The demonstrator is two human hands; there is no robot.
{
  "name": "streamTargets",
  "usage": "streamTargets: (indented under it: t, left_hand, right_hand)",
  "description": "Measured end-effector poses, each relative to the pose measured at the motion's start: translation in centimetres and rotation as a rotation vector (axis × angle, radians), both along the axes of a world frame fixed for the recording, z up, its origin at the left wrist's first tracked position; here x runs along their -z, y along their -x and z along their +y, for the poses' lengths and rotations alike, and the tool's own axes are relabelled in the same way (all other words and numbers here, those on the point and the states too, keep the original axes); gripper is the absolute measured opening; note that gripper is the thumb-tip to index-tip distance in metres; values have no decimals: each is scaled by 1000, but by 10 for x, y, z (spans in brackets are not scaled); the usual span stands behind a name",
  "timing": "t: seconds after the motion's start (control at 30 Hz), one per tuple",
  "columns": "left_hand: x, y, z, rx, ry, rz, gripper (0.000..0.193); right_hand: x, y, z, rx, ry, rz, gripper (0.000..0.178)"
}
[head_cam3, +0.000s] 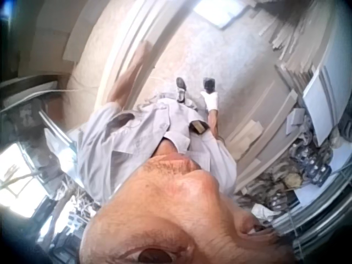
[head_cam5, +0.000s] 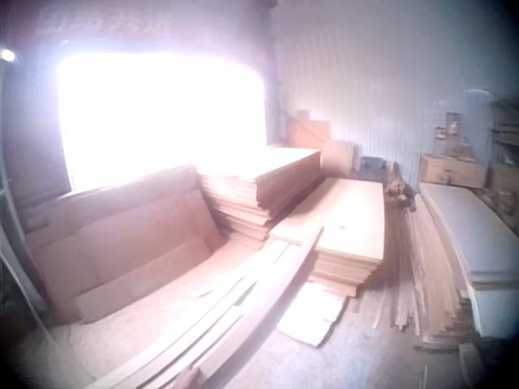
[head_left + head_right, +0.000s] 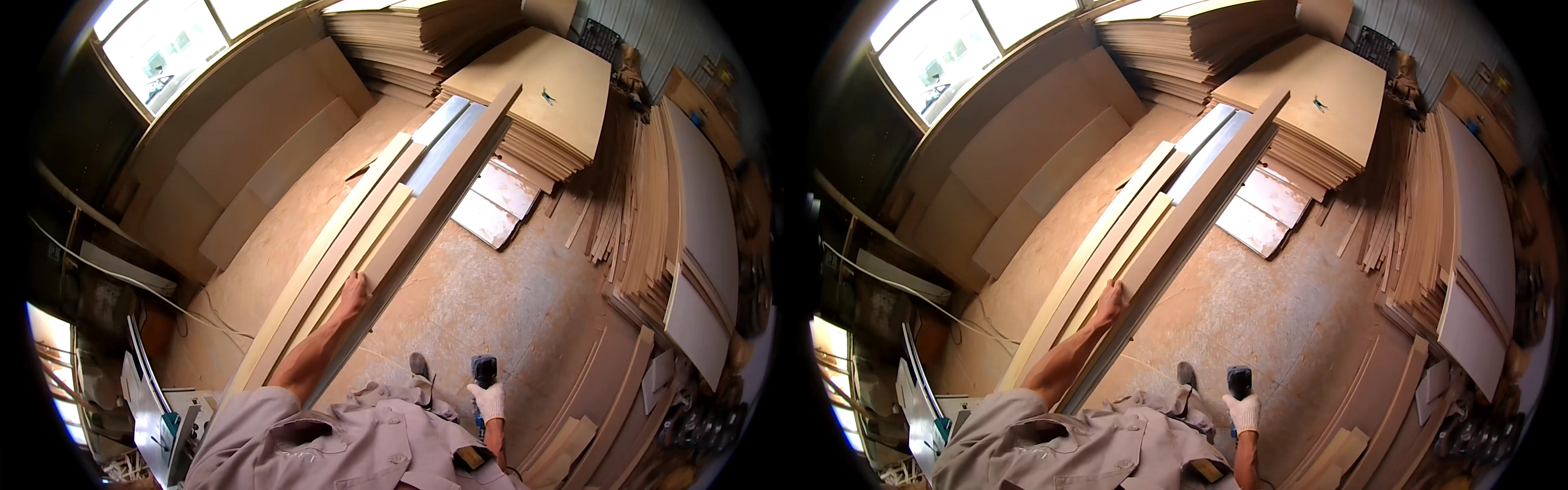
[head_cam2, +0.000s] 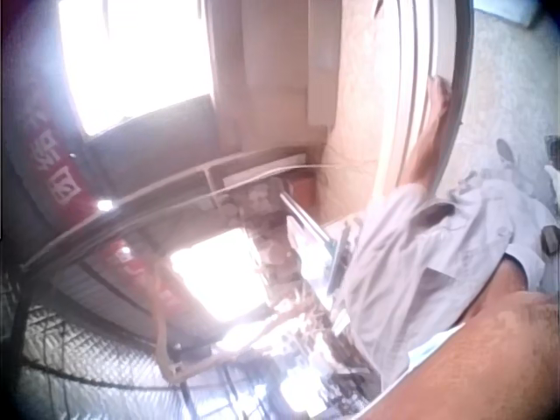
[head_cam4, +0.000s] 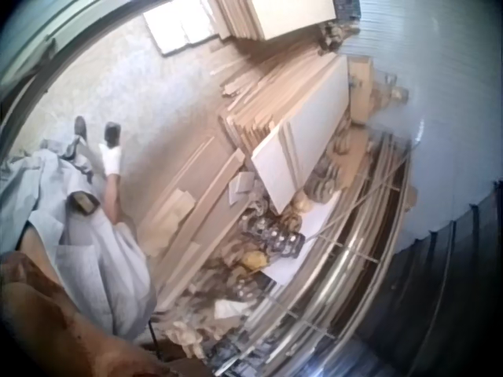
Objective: The person uses a nail gun to fasten thin wooden strips onto a curved metal frame. They repeatedly pick up strips, align them along the frame, and drive nails to secure them in place.
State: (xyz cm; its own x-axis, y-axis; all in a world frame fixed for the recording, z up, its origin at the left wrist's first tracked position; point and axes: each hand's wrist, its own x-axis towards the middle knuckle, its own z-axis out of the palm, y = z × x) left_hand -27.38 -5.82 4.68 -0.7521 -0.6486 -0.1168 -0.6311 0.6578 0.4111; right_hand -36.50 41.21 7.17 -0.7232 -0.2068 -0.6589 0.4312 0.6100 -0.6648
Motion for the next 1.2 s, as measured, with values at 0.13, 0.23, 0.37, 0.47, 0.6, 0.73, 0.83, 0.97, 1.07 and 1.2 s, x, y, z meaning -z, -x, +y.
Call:
streamTargets:
  t: [0.13,0.23,0.37,0.47,0.6,0.73,0.83,0.97,1.07,1.2]
  left_hand:
    - [14,1,-1,-36,30,36,55]
    - [15,2,0,-106,17,40,60]
    - [14,3,17,-223,-3,106,64]
    - [19,-22,20,-214,-33,409,67]
    - [-1,-116,23,-390,39,405,70]
    - [15,-317,17,-476,337,186,76]
    - [20,-452,15,-538,175,3,77]
    - [16,-550,35,-456,53,-27,73]
    - [13,-562,22,-440,-9,-50,72]
    - [-2,-558,6,-369,8,-56,71]
  right_hand:
    - [2,3,-6,-63,-18,-5,27]
    - [-6,4,-17,-98,39,-6,26]
    - [-23,3,-33,-169,73,-7,25]
    - [-36,-4,-50,-187,105,-77,24]
    - [-28,-17,-60,-287,150,-21,27]
    - [-38,-33,-87,-381,128,-2,31]
    - [-42,-48,-101,-379,129,21,31]
    - [-64,-72,-132,-417,95,61,27]
    - [-74,-89,-143,-446,37,59,32]
    - [-79,-117,-147,-364,115,89,24]
